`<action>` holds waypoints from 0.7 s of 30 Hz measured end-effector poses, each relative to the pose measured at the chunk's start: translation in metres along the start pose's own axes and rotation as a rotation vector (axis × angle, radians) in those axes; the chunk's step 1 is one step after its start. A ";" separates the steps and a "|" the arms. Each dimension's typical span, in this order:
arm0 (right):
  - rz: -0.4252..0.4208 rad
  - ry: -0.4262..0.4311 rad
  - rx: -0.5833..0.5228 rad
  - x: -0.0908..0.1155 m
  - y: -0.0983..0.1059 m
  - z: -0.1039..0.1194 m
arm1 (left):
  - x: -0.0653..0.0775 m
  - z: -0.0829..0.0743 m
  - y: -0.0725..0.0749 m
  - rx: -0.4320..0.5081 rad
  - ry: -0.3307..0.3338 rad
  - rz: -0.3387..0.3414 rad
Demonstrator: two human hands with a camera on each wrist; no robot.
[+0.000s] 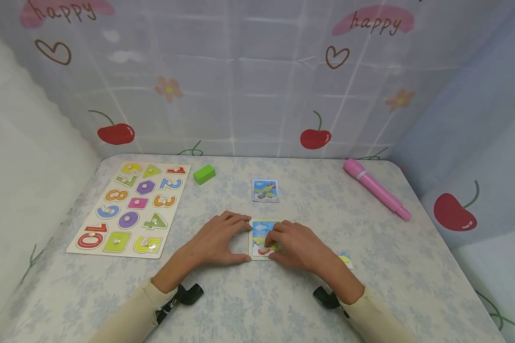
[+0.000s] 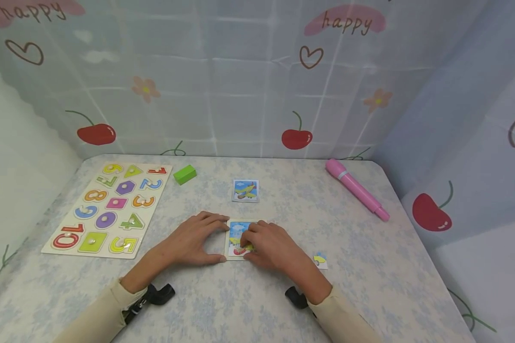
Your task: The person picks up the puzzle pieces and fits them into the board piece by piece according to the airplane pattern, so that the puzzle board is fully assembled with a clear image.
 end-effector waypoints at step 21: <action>0.027 -0.145 -0.059 0.031 0.020 -0.038 | -0.001 0.000 0.000 0.005 -0.007 -0.001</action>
Point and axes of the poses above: each hand's wrist, its own x-axis away from the middle knuckle, its own y-axis out of the back of the hand, z = x × y, the point moved 6 cm from there along -x, towards the middle knuckle, and after that the axes turned 12 degrees about -y, right-handed, at the moved point
